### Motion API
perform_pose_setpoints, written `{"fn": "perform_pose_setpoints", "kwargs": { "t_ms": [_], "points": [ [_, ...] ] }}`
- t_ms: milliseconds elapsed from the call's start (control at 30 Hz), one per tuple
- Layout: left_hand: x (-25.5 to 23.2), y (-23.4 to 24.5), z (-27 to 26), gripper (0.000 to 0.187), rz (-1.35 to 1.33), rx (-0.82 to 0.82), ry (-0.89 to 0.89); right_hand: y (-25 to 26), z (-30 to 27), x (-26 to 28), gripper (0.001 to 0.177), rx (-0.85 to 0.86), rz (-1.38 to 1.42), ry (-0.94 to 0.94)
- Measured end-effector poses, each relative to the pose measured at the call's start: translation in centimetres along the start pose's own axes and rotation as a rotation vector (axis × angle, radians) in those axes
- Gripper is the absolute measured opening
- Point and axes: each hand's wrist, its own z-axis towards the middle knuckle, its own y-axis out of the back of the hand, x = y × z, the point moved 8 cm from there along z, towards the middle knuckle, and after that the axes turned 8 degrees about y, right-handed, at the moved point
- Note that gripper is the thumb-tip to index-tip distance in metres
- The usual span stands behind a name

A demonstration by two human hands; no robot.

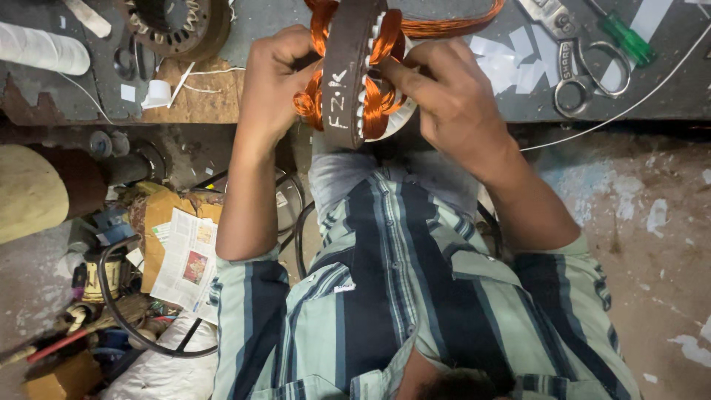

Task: The person winds copper wire around a laminated stator core, using a screwdriver to tuck and align the wire into slots. The person repeatedly rotates the core and adjusts the wire placement by hand.

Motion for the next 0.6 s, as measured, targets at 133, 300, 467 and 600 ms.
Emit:
{"fn": "perform_pose_setpoints", "kwargs": {
  "t_ms": [133,300,467,600],
  "points": [
    [-2.2,0.1,-1.3,0.019,0.266,0.011,-0.141,0.6,0.1,0.1,0.047,0.128,-0.046,0.068],
    [-4.5,-0.5,-2.4,0.042,0.483,0.08,-0.227,0.4,0.5,0.0,0.047,0.249,-0.093,0.145],
    [-5.1,-0.2,-2.9,0.055,0.702,0.218,-0.334,0.5,1.5,0.0,0.037,0.338,-0.111,0.237],
    [-5.4,0.6,-3.1,0.032,0.709,0.311,-0.507,1.0,1.8,0.1,0.031,0.328,-0.003,0.363]
  ]
}}
